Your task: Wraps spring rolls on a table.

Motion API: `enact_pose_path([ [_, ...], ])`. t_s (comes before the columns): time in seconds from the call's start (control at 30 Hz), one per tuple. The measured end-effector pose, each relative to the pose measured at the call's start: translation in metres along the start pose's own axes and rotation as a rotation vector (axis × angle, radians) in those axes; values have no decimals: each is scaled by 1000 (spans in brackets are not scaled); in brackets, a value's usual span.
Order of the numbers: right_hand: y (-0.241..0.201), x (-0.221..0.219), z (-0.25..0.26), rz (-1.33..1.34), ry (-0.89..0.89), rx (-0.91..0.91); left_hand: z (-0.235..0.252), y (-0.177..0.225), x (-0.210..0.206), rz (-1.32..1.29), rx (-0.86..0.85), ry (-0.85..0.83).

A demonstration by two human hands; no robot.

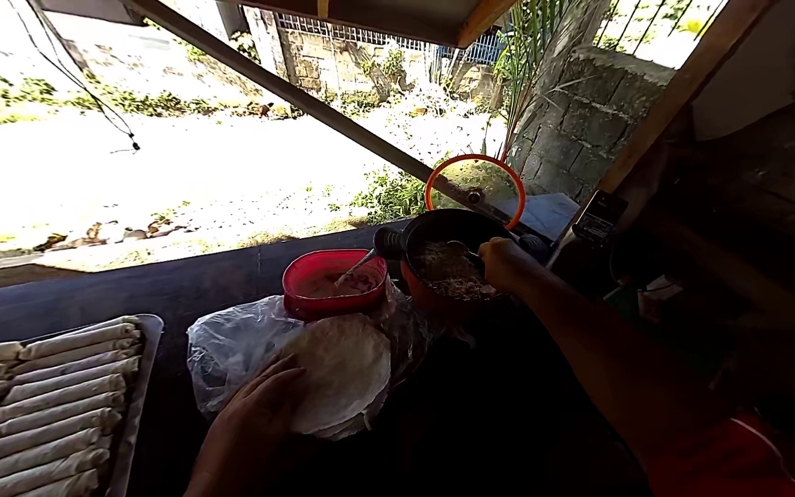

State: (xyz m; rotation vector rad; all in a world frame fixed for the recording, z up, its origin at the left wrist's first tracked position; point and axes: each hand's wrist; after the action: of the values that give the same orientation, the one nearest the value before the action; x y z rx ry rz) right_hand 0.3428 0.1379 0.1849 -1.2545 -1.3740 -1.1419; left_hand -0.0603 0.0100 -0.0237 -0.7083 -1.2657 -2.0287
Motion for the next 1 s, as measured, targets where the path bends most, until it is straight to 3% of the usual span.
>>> enact_pose_path([
  [0.4, -14, -4, -40, -120, -89, 102, -2, 3, 1, -3, 14, 1],
  [0.57, -14, -2, -22, -41, 7, 99, -2, 2, 1, 6, 13, 1],
  [1.0, -12, -15, -42, -60, -113, 162, -2, 4, 0, 22, 26, -22],
])
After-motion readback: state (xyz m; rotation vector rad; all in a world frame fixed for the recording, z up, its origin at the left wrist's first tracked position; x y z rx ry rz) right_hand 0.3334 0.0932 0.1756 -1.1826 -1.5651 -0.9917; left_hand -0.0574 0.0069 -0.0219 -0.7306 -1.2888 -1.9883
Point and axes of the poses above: each hand's wrist, its own z-axis towards the middle knuckle, its own x-axis out of the back of the hand, y = z × x, and after that the axes turned 4 degrees about -z, right-handed
